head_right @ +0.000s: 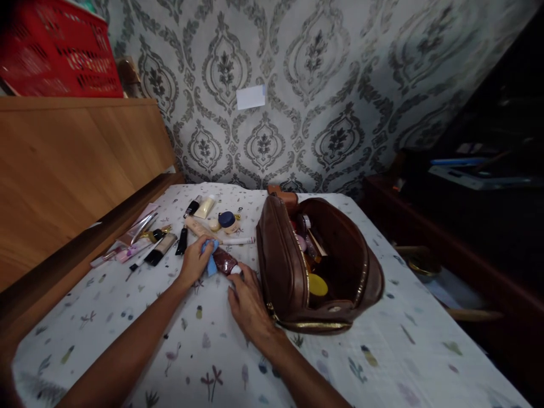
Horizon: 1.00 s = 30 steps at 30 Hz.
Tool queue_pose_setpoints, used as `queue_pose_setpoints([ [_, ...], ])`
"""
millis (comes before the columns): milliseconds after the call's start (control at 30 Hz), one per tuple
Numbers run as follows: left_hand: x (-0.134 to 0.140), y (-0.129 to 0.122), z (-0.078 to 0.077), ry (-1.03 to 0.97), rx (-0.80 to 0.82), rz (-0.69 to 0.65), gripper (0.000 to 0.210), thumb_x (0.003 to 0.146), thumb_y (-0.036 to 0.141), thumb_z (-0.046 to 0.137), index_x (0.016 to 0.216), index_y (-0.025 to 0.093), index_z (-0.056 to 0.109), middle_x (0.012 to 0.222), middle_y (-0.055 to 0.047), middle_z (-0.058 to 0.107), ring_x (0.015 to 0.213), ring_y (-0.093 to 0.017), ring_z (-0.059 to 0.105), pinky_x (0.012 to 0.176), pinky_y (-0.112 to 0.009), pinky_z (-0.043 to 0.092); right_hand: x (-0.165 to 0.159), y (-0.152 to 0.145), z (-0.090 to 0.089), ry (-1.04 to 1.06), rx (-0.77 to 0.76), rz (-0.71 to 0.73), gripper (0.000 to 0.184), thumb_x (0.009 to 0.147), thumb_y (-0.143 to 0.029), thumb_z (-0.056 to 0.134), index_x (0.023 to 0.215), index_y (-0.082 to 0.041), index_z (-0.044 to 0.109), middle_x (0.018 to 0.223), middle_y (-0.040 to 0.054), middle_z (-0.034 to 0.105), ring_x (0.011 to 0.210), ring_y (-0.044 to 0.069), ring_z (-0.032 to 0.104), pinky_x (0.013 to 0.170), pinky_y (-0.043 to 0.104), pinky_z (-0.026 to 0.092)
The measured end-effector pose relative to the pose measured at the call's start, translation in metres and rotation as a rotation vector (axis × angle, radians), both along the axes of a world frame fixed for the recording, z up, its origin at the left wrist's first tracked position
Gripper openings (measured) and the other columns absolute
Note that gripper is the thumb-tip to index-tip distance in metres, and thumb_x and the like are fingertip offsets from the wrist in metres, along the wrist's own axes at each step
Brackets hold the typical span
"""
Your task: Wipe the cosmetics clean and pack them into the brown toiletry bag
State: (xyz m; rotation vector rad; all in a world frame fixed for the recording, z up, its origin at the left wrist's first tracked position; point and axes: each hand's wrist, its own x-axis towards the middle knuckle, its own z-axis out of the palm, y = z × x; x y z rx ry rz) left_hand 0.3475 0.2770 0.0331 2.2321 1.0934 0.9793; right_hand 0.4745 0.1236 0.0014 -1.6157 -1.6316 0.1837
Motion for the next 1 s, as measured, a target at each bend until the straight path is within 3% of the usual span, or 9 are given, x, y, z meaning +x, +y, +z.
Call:
queue_pose_setpoints([
  [300,0.0,-0.002,0.002,-0.025,0.023,-0.072,0.026,0.095,0.028,0.045,0.107,0.02,0.066,0.104,-0.005,0.074,0.097,-0.021,0.067,0.087,-0.032,0.049,-0.003,-0.001,0.002,-0.043,0.04,-0.024,0.023,0.088,-0.014,0.046,0.104,-0.019,0.063,0.12,0.0138,0.052,0.112,0.028,0.055,0.097,0.048,0.05],
  [567,-0.005,0.001,0.004,0.008,0.11,-0.004,0.021,0.093,0.025,0.047,0.1,0.021,0.066,0.103,-0.006,0.072,0.099,-0.022,0.065,0.09,-0.032,0.048,-0.005,0.001,-0.007,-0.041,0.09,-0.058,0.026,0.089,-0.018,0.047,0.112,-0.02,0.059,0.124,0.014,0.051,0.116,0.029,0.054,0.099,0.049,0.049],
  [733,-0.012,0.009,0.005,-0.005,0.104,0.034,0.024,0.095,0.027,0.043,0.1,0.018,0.065,0.098,-0.007,0.072,0.091,-0.021,0.066,0.084,-0.031,0.049,-0.001,0.0,-0.001,0.013,0.062,-0.016,0.029,0.088,-0.012,0.044,0.113,-0.02,0.056,0.117,0.0127,0.053,0.112,0.026,0.055,0.097,0.044,0.05],
  [867,-0.01,0.008,0.003,0.0,0.088,-0.072,0.024,0.094,0.029,0.045,0.102,0.019,0.065,0.101,-0.006,0.072,0.096,-0.021,0.066,0.088,-0.03,0.048,0.001,-0.001,0.005,0.085,0.038,-0.021,0.03,0.086,-0.008,0.042,0.112,-0.02,0.053,0.105,0.0106,0.057,0.103,0.025,0.057,0.094,0.044,0.05],
  [1000,-0.005,0.0,0.0,0.078,0.137,-0.201,0.026,0.095,0.029,0.045,0.109,0.021,0.065,0.111,-0.006,0.071,0.105,-0.022,0.065,0.096,-0.032,0.046,-0.001,0.0,0.004,0.115,0.022,-0.046,0.041,0.084,-0.008,0.044,0.124,-0.017,0.048,0.114,0.0133,0.055,0.111,0.027,0.055,0.1,0.047,0.047],
])
